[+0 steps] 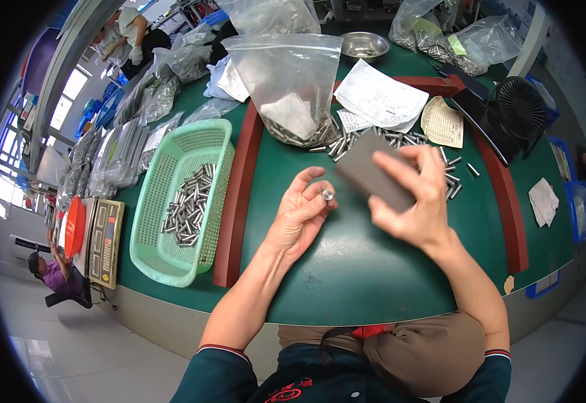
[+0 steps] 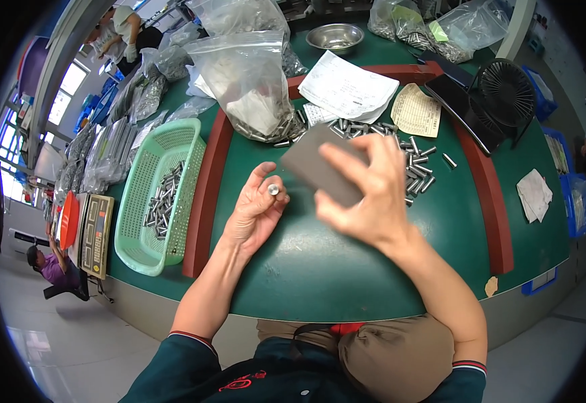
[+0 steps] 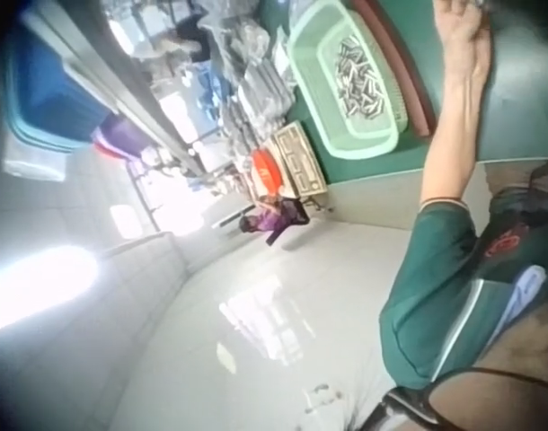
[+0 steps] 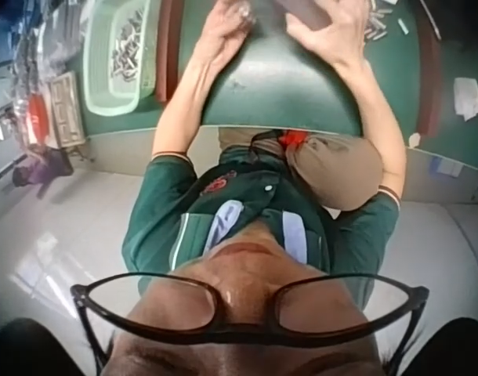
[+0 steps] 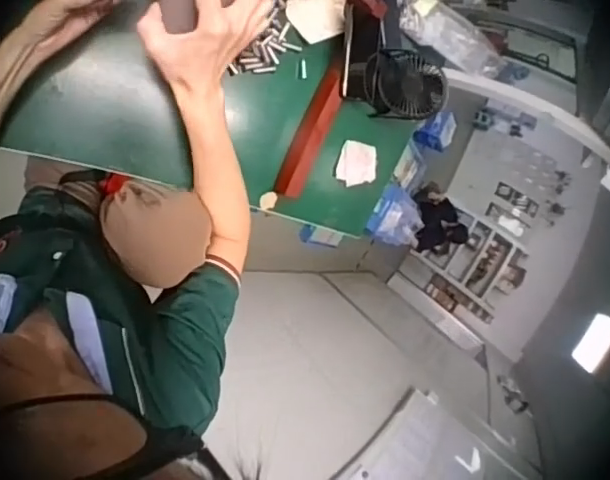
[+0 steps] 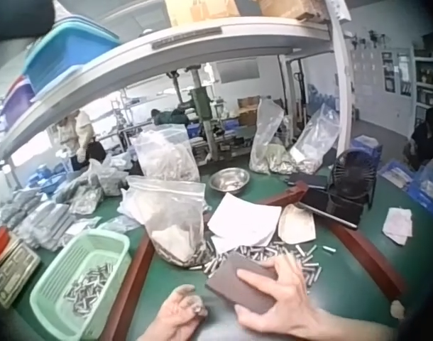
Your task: The recorder is polishing or deburring small cylindrical metal components using a hand-held sanding block at a factory workbench.
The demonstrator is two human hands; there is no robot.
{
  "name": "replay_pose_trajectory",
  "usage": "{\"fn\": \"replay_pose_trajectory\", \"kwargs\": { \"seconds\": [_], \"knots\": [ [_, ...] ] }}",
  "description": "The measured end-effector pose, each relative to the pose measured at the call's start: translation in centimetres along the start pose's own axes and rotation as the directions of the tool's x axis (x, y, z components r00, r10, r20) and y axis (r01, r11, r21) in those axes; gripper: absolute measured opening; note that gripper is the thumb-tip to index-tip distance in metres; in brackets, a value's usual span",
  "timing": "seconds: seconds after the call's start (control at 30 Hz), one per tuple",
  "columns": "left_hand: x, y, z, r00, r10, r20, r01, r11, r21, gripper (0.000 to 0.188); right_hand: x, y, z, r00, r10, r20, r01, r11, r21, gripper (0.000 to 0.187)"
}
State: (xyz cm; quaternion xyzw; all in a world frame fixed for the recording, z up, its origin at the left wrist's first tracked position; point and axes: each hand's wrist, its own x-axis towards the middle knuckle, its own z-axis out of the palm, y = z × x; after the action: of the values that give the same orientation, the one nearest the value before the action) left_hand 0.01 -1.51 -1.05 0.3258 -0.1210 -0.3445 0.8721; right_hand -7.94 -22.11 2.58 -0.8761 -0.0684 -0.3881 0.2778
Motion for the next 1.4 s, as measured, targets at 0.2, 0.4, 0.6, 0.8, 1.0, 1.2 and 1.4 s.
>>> {"fn": "replay_pose_trajectory", "kwargs": {
  "seconds": [0.2, 0.4, 0.6, 0.8, 1.0, 1.2, 1.4],
  "knots": [
    [-0.5, 0.1, 1.5, 0.989, -0.041, -0.141, 0.041, 0.999, -0.007, 0.059, -0.9, -2.5, -0.4, 0.948, -0.319, 0.022, 0.314, 0.941, 0.123, 0.057],
    [-0.4, -0.3, -0.7, 0.999, 0.04, -0.021, -0.038, 0.997, 0.06, 0.052, -0.2, -0.8, -0.9, 0.985, -0.156, -0.073, 0.151, 0.986, -0.073, 0.06],
    [-0.5, -0.5, 0.4, 0.991, 0.109, -0.077, -0.094, 0.98, 0.174, 0.044, -0.3, -0.4, 0.3, 0.994, -0.088, -0.065, 0.084, 0.994, -0.062, 0.058],
    [-0.8, -0.9, 1.0, 0.984, 0.095, -0.148, -0.08, 0.992, 0.102, 0.042, -1.0, -2.4, 0.3, 0.964, -0.265, 0.001, 0.264, 0.959, 0.099, 0.06],
    [-0.6, -0.3, 1.4, 0.98, 0.035, -0.194, -0.018, 0.996, 0.093, 0.044, -1.1, -3.0, 0.0, 0.976, -0.218, 0.01, 0.213, 0.96, 0.184, 0.058],
    [-0.5, -0.5, -0.2, 0.998, 0.04, -0.039, -0.039, 0.999, 0.036, 0.039, -0.1, 1.3, -0.9, 0.991, 0.066, -0.114, -0.077, 0.992, -0.1, 0.057],
    [-0.3, -0.8, -0.7, 1.0, -0.017, 0.025, 0.019, 0.998, -0.06, 0.016, -0.3, 0.4, -0.5, 0.993, -0.005, -0.118, 0.005, 1.0, 0.001, 0.061]
  ]
}}
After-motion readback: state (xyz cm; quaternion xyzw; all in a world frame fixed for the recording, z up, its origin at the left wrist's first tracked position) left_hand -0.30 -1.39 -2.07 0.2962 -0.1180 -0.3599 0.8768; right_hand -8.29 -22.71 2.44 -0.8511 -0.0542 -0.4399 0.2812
